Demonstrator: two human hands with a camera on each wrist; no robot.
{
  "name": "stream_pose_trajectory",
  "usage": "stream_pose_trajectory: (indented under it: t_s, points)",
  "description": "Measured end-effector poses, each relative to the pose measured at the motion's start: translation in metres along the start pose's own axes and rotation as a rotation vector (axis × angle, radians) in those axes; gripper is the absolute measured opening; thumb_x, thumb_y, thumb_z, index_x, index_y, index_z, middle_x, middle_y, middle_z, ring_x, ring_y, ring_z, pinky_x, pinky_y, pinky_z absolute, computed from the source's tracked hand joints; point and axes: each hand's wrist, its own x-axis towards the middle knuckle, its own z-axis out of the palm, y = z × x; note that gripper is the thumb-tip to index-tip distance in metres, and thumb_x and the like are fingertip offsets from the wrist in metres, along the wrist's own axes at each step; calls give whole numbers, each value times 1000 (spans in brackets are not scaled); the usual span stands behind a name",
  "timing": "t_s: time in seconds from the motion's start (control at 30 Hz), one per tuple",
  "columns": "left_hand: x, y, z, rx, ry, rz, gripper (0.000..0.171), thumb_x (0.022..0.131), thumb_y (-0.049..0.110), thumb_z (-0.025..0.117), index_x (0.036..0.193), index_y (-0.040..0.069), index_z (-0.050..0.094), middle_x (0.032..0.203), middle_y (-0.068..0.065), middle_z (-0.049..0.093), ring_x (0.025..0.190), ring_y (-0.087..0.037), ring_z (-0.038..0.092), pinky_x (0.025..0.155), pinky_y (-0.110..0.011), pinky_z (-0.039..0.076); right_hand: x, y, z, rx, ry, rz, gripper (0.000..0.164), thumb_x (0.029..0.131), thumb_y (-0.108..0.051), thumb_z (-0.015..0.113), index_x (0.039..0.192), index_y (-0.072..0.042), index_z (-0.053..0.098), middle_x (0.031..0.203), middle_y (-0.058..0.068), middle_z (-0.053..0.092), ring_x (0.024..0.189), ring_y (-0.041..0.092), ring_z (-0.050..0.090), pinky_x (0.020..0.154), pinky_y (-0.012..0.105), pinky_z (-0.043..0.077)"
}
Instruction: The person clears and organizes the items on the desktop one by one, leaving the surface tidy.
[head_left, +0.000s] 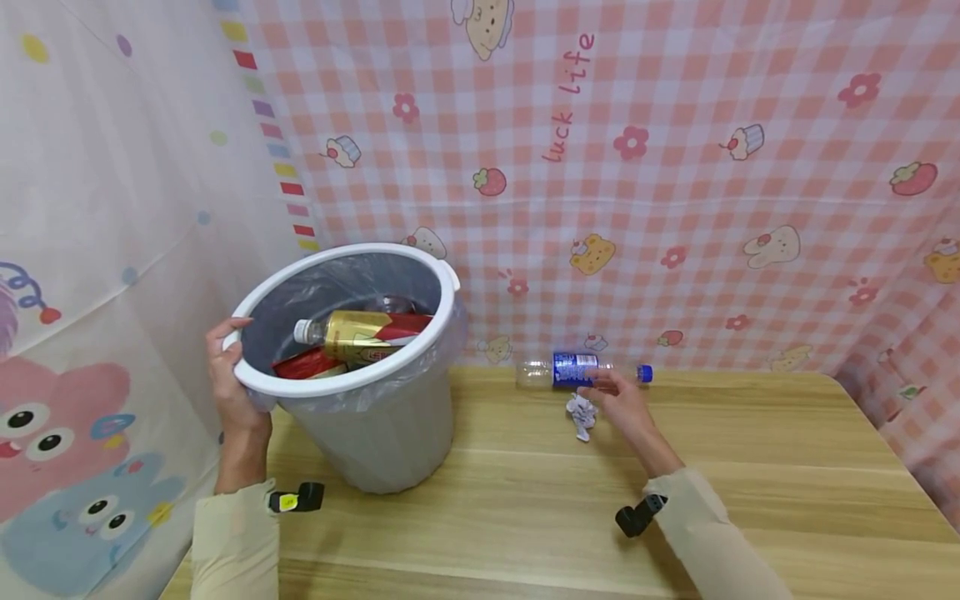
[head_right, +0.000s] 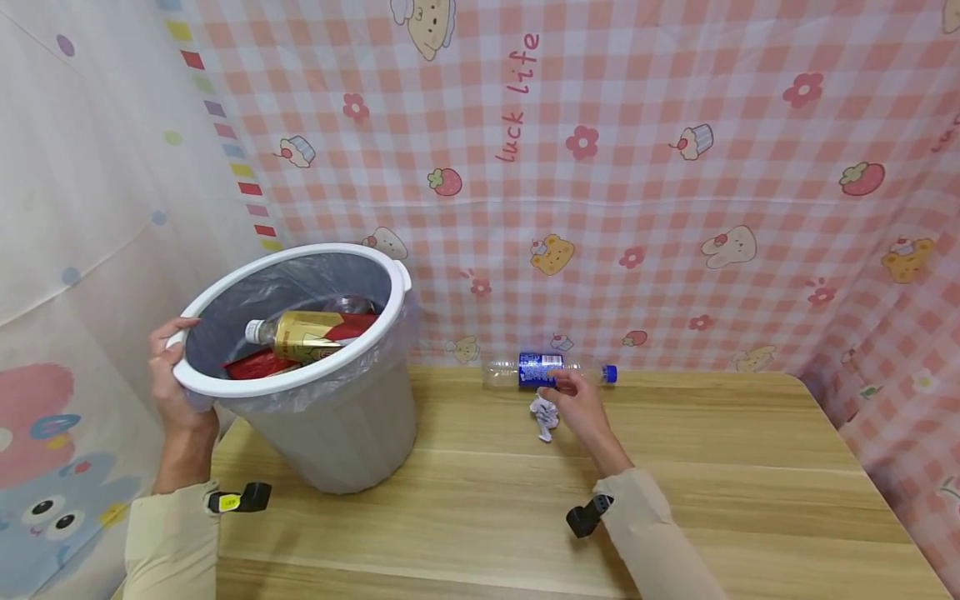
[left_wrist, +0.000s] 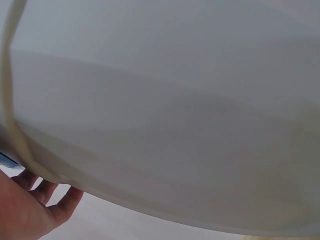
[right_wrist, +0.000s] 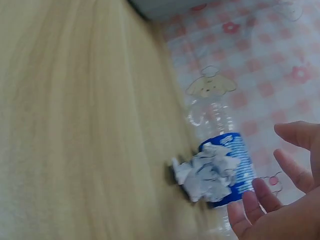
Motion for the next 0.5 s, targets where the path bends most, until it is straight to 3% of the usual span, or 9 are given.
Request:
stream_pose_trajectory:
  t_s: [0.17,0.33,0.5]
  points:
    - [0,0,0,-23,-2,1,31,93,12,36,111,4,60,119,-13,54,109,-21,54,91,-25,43,1,11,6,-6,-20,17,50,92,-19,67,137,-5,52,140,27,49,127,42,49,105,55,37]
    - [0,-1,0,-24,1,4,31,93,11,36,110,4,60,119,-13,54,109,-21,54,91,-24,43,0,19,14,14,-16,8,50,90,-12,68,136,-2,52,128,27,57,114,37,57,98,48,43]
    - [0,0,0,-8,6,1,31,93,12,35,110,5,60,120,-13,54,110,-21,54,91,-24,42,-1,20,20,23,0,-21,48,90,-9,67,135,0,53,130,29,58,115,38,58,97,45,46]
